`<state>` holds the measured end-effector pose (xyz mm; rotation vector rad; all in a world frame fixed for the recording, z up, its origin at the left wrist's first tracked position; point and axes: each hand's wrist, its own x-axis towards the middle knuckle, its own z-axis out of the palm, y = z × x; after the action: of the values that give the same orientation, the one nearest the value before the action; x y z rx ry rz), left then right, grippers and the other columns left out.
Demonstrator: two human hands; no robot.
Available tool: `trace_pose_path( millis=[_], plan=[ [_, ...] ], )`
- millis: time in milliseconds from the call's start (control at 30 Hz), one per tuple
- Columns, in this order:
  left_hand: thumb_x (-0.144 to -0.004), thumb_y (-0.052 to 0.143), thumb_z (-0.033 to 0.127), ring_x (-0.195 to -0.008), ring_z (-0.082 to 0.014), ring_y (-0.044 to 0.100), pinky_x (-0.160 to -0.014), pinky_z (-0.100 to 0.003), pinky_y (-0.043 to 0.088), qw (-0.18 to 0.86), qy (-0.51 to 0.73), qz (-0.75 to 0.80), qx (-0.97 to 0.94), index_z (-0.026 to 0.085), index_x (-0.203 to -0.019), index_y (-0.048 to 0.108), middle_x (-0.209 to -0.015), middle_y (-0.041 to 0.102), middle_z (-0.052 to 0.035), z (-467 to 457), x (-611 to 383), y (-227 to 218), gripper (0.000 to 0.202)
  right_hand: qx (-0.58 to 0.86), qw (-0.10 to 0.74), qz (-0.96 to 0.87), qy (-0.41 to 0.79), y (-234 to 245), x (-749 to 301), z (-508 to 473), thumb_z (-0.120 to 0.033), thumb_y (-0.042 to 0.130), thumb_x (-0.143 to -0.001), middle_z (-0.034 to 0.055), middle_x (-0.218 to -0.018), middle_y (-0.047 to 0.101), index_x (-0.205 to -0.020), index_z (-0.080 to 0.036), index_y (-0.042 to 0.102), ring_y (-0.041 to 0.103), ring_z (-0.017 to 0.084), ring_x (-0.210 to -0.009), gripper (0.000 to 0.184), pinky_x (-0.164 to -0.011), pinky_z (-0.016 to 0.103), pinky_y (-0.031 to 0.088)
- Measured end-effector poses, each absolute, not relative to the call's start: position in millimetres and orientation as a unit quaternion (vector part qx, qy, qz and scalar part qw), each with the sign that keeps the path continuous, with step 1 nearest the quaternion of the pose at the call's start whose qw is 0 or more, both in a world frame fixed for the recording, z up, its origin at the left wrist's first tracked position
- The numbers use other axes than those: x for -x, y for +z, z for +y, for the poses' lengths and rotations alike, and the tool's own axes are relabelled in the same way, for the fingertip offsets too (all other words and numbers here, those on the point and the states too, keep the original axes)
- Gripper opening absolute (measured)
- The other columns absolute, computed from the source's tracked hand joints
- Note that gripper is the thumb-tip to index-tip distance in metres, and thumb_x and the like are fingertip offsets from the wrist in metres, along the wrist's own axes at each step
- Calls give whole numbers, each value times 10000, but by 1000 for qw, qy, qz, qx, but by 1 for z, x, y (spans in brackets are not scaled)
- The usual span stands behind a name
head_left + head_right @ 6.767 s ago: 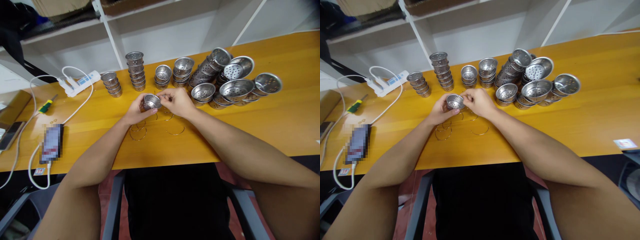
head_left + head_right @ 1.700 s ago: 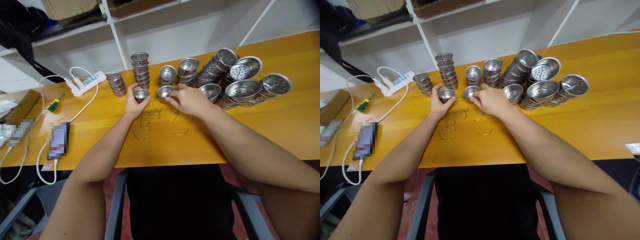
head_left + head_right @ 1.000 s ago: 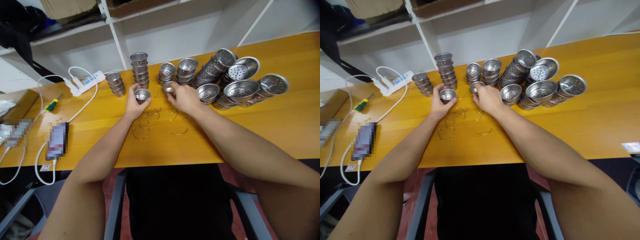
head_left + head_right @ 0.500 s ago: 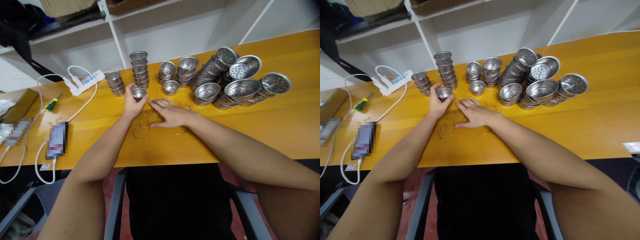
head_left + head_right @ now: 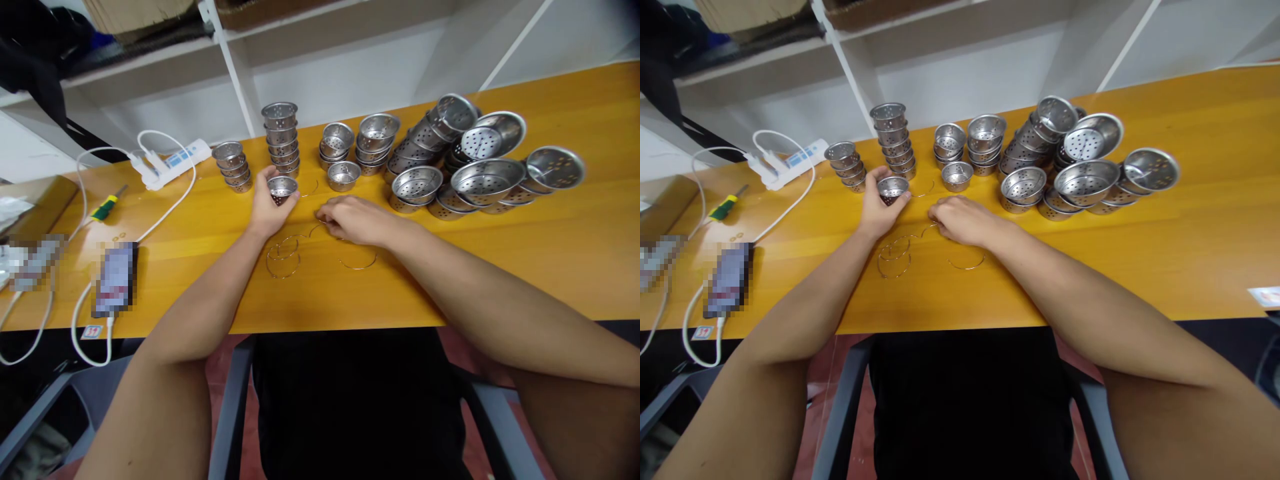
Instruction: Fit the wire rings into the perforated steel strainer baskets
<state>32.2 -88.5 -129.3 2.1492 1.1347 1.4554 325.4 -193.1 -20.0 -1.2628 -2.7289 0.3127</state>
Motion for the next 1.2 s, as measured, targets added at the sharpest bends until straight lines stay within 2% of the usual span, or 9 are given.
trace_pose_path(
  millis=[100, 233, 400, 500, 633, 833, 1067, 1200],
  plan=[
    [-1010, 930, 835, -1656, -410, 678, -1432, -614, 569, 154, 505, 394, -752, 293, -1698, 444, -1711, 623, -203, -87, -33, -130, 1001, 422, 71, -897, 112, -21, -326, -192, -74, 710, -1048, 184, -1318, 891, -1289, -161, 869, 834, 342, -1170, 302, -976, 417, 582],
    [-916, 1021, 828, -1654, -413, 678, -1426, -603, 569, 174, 522, 375, -746, 299, -1710, 440, -1701, 623, -197, -87, -39, -129, 1117, 427, 151, -884, 119, -27, -332, -189, -137, 732, -1024, 172, -1269, 850, -1201, -196, 823, 805, 347, -1097, 207, -960, 440, 582],
    [-813, 1081, 821, -1537, -410, 741, -1381, -609, 591, 185, 526, 357, -750, 278, -1555, 636, -1598, 685, -164, -96, -46, -115, 1021, 417, 258, -864, 114, -33, -340, -182, -263, 692, -1072, 171, -1217, 793, -1086, -243, 728, 760, 362, -1072, 44, -968, 493, 586],
    [-795, 1096, 804, -1509, -391, 749, -1362, -588, 607, 189, 518, 353, -756, 280, -1529, 676, -1562, 725, -150, -103, -48, -108, 996, 398, 311, -851, 146, -32, -340, -179, -308, 657, -1117, 119, -1064, 764, -1022, -263, 687, 708, 303, -950, 109, -902, 460, 565],
    [-816, 1075, 821, -1414, -343, 805, -1268, -537, 674, 251, 522, 350, -736, 288, -1566, 609, -1528, 755, -139, -104, -50, -110, 1032, 422, 360, -803, 218, -30, -338, -177, -338, 685, -1107, 6, -802, 670, -1006, -281, 668, 591, 232, -750, 117, -799, 418, 496],
    [-785, 1069, 897, -1284, -298, 877, -1136, -482, 744, 330, 529, 328, -710, 269, -1454, 604, -1443, 828, -150, -104, -53, -113, 1029, 433, 411, -763, 247, -37, -339, -172, -257, 731, -945, 12, -848, 707, -948, -275, 640, 593, 213, -755, 93, -786, 403, 494],
    [-789, 1071, 915, -1289, -295, 887, -1171, -506, 739, 345, 511, 314, -721, 273, -1459, 634, -1435, 861, -148, -111, -56, -106, 1026, 418, 453, -747, 250, -33, -337, -176, -414, 671, -1093, 33, -896, 707, -1001, -296, 616, 638, 249, -818, 160, -802, 416, 530],
    [-792, 1094, 882, -1206, -282, 891, -1108, -483, 748, 360, 502, 306, -724, 249, -1404, 712, -1324, 884, -124, -117, -57, -99, 960, 406, 453, -751, 257, -34, -333, -177, -506, 683, -1111, 42, -913, 721, -1048, -291, 662, 634, 251, -818, 225, -777, 415, 512]
  ],
)
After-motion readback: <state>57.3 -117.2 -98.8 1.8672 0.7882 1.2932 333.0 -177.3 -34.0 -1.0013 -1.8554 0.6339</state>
